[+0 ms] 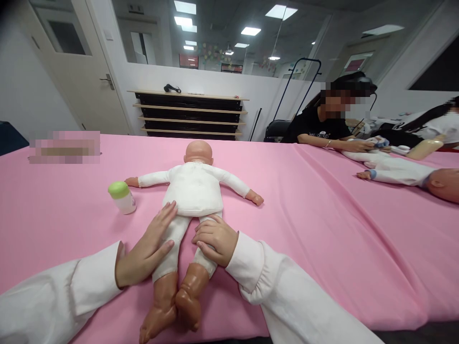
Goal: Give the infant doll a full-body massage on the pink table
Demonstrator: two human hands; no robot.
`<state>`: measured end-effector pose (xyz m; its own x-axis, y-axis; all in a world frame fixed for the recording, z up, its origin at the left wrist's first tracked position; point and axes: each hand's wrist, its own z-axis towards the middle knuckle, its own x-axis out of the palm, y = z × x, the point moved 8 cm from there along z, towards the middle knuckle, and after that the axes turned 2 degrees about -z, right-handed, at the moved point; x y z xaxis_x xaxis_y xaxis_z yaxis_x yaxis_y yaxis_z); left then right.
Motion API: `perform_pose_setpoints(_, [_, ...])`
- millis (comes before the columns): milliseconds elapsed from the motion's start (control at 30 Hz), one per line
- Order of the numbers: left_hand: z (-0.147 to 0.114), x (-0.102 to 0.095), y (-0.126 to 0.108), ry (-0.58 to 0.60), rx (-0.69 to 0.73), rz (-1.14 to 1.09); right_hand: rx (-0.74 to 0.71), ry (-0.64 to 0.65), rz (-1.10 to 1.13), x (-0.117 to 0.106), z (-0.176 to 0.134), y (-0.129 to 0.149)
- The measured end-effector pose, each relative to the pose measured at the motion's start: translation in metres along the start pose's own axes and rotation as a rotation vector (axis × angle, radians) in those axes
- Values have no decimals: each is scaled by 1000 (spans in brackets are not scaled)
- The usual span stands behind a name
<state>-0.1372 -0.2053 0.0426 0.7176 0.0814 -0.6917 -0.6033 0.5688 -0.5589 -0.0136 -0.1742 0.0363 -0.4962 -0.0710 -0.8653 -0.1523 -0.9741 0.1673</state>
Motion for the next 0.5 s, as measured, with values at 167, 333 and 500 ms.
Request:
perform_pose_setpoints(167, [-1, 21, -4, 259, 74, 70, -9, -29, 10, -7, 2, 3])
perform_pose_setpoints(333, [-5, 21, -14, 280, 159, 52, -22, -17, 9, -7, 3, 5])
perform_pose_setpoints(500, [-11, 16, -36, 202, 351, -34, -34, -155, -4, -16, -1, 3])
